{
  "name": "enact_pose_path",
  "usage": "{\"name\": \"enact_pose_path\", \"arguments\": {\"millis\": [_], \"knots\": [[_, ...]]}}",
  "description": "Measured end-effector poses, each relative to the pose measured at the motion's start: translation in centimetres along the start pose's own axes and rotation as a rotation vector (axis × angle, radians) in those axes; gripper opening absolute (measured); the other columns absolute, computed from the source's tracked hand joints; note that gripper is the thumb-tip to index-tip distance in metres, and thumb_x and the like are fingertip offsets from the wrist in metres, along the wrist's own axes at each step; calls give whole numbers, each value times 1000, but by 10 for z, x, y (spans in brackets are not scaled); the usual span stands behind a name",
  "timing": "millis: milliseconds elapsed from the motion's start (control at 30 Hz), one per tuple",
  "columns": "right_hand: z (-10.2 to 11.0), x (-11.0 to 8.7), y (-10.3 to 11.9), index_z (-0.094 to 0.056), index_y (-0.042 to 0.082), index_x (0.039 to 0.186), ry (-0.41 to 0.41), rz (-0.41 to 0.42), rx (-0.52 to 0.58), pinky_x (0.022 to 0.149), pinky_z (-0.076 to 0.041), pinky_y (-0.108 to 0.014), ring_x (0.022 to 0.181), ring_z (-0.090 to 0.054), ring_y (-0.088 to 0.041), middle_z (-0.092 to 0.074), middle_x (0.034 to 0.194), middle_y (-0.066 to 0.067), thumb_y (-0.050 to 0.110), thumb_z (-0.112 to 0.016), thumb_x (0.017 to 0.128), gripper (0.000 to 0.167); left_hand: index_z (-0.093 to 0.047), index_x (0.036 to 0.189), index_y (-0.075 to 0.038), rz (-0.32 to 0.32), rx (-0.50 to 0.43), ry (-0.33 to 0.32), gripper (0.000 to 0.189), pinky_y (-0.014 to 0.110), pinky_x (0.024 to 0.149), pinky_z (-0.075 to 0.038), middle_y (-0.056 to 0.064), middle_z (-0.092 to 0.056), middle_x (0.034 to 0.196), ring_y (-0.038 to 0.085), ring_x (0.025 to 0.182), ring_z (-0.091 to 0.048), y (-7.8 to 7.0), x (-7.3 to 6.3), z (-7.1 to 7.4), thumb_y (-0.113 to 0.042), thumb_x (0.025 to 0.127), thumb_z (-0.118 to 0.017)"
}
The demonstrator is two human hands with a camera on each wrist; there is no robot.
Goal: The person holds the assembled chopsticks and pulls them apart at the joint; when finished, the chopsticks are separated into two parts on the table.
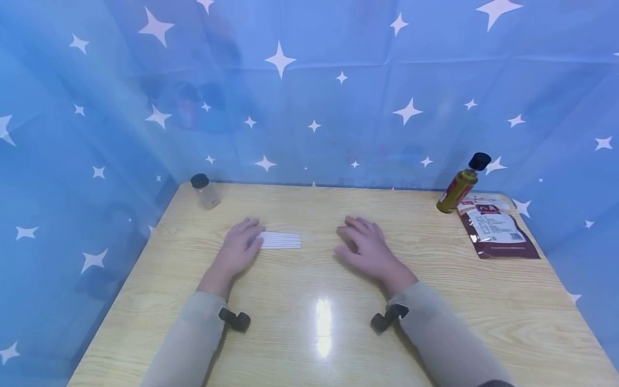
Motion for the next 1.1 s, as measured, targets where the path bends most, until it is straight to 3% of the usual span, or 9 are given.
{"name": "enact_pose_path", "arguments": {"millis": [367, 733, 867, 1100], "knots": [[-23, 20, 26, -68, 19, 142, -39, -39, -38, 127, -10, -63, 154, -33, -41, -47, 163, -13, 51, -59, 106, 49, -64, 146, -8, 37, 1, -22, 39, 56, 128, -19, 14, -48, 162, 37, 157, -30, 1, 0, -1, -19, 114, -45], [-46, 51, 61, -70, 20, 140, -72, -90, -36, 127, -14, -56, 151, -36, -38, -53, 157, -10, 45, -54, 108, 44, -65, 144, -7, 21, -7, -54, 37, 57, 128, -21, 16, -49, 161, 38, 156, -32, 2, 2, 2, -16, 113, -48], [-51, 60, 72, -74, 21, 134, -120, -85, -24, 126, -18, -58, 148, -41, -37, -59, 152, -9, 42, -58, 107, 38, -65, 144, -8, 29, -8, -54, 37, 56, 128, -21, 15, -50, 161, 37, 156, -32, 3, 2, 2, -16, 113, -49], [-60, 64, 84, -80, 21, 122, -133, -66, -65, 124, -26, -58, 141, -50, -36, -65, 144, -6, 33, -65, 107, 24, -65, 144, -5, 25, -2, -53, 37, 55, 128, -22, 16, -50, 160, 39, 156, -33, 1, 0, 1, -14, 112, -49]]}}
Point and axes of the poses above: each hand's wrist, its own x-axis towards the middle knuckle, its own z-axis out of the back of the hand, y = z × x, the point moved 4 cm from there along x, towards the middle knuckle
